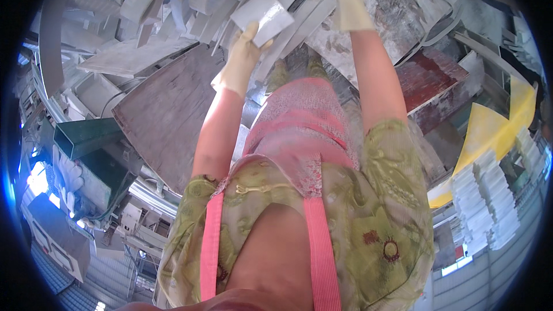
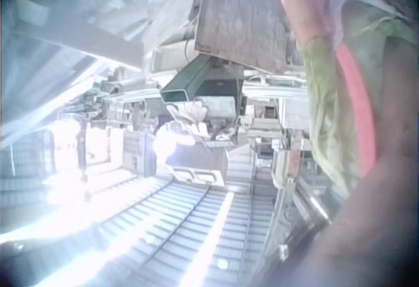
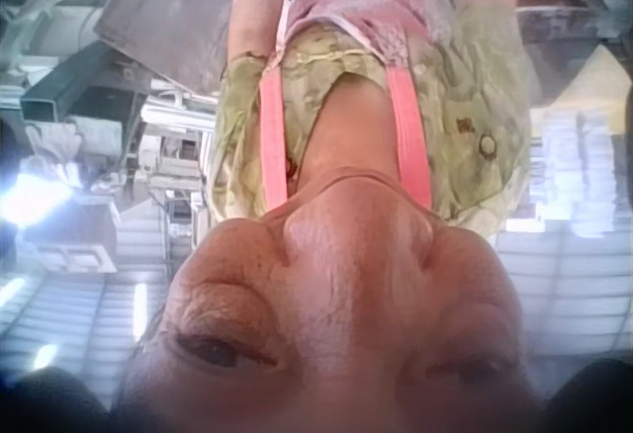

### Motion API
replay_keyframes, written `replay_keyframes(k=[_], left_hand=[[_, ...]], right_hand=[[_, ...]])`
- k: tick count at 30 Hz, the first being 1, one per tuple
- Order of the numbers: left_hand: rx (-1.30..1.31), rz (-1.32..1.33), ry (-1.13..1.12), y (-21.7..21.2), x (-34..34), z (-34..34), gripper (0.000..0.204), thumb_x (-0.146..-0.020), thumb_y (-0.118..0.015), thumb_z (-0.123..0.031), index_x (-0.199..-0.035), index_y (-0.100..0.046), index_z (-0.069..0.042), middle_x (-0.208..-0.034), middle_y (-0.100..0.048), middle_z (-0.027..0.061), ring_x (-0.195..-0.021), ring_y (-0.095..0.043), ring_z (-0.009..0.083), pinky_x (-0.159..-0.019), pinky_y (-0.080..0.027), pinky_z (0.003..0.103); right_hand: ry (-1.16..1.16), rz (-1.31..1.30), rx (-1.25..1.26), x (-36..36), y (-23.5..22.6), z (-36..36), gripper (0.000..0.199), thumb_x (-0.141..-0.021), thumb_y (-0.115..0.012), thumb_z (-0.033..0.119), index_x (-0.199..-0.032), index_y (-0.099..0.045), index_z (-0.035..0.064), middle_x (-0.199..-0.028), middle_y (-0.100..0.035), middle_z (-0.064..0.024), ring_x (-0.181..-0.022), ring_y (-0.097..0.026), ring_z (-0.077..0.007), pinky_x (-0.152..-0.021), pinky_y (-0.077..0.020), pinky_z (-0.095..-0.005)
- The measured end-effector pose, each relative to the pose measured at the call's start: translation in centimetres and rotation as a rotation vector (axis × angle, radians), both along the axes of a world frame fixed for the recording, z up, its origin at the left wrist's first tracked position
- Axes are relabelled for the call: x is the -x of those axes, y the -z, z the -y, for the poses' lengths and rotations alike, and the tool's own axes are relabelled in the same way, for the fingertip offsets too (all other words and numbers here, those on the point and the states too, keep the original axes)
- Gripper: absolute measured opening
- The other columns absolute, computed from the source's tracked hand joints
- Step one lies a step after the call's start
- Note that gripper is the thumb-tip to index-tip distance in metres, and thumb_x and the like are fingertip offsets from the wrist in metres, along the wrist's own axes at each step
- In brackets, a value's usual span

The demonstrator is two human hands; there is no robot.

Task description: The person repeatedly picks up white foam blocks from a pile and places them onto a growing stack on a yellow surface. The person also handles larger flat boards, moving them aside to access the foam blocks. The task continues with the person stacking more foam blocks one by one.

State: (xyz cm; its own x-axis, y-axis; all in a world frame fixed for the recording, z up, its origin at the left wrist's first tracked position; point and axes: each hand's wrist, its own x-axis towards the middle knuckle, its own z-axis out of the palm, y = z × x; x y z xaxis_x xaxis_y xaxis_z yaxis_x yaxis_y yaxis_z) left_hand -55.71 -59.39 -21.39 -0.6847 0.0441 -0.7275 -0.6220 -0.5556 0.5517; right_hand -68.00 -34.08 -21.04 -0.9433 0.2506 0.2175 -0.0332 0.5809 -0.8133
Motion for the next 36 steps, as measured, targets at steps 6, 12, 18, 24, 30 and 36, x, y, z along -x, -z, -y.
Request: replay_keyframes(k=[6, 12, 18, 24, 30, 36], left_hand=[[-0.201, 0.066, -0.098, 4.9, 5.4, -4.4, 0.038, -0.099, -0.064, -0.018, -0.132, -0.052, -0.005, -0.129, -0.061, 0.0124, -0.113, -0.064, 0.03, -0.088, -0.058, 0.051], [-0.068, 0.162, -0.154, 5.1, 6.1, -5.9, 0.041, -0.1, -0.061, -0.019, -0.134, -0.048, 0.0, -0.13, -0.059, 0.0163, -0.114, -0.063, 0.0319, -0.088, -0.059, 0.051], [0.453, 0.155, 0.709, 3.0, 7.1, -3.3, 0.055, -0.099, -0.053, -0.044, -0.114, -0.063, 0.008, -0.102, -0.069, 0.022, -0.087, -0.07, 0.0303, -0.082, -0.058, 0.04], [0.932, 0.024, 0.883, 2.9, 7.5, -2.1, 0.059, -0.089, -0.057, -0.046, -0.113, -0.067, 0.008, -0.104, -0.072, 0.0206, -0.082, -0.071, 0.0276, -0.074, -0.055, 0.037], [0.839, -0.374, 1.045, 11.4, 6.0, 0.0, 0.048, -0.096, -0.051, -0.027, -0.13, -0.058, 0.005, -0.121, -0.068, 0.0204, -0.097, -0.072, 0.0308, -0.078, -0.057, 0.041], [0.771, -0.541, 0.827, 12.8, 6.8, -0.1, 0.037, -0.099, -0.049, -0.017, -0.127, -0.057, 0.006, -0.112, -0.07, 0.0205, -0.096, -0.073, 0.0293, -0.074, -0.058, 0.035]], right_hand=[[0.188, 0.203, 0.403, -8.1, 1.6, -1.9, 0.046, -0.098, -0.067, 0.029, -0.132, -0.062, -0.0023, -0.129, -0.067, -0.0147, -0.123, -0.062, -0.0222, -0.103, -0.0471, -0.0338], [0.021, 0.538, 0.661, -11.4, 2.0, -1.3, 0.053, -0.098, -0.065, 0.031, -0.134, -0.057, -0.0069, -0.126, -0.067, -0.0142, -0.124, -0.06, -0.0216, -0.102, -0.0458, -0.0316], [0.136, 0.673, 0.805, -10.8, 1.6, 1.7, 0.062, -0.1, -0.063, 0.033, -0.146, -0.043, -0.0044, -0.135, -0.06, -0.0222, -0.123, -0.062, -0.0308, -0.107, -0.0462, -0.036], [-0.135, 0.492, -0.11, -7.6, 3.7, 7.3, 0.062, -0.088, -0.054, 0.002, -0.149, -0.041, 0.0046, -0.128, -0.057, -0.0355, -0.118, -0.058, -0.0492, -0.098, -0.0485, -0.0473], [-0.021, 0.5, -0.058, -6.6, 3.7, 8.5, 0.063, -0.085, -0.049, -0.003, -0.147, -0.044, 0.0035, -0.121, -0.062, -0.0346, -0.116, -0.059, -0.049, -0.098, -0.0475, -0.0492], [-0.011, 0.42, 0.066, -6.5, 3.5, 8.9, 0.063, -0.085, -0.048, -0.005, -0.147, -0.045, 0.0046, -0.122, -0.06, -0.0367, -0.116, -0.059, -0.0489, -0.098, -0.0473, -0.0487]])
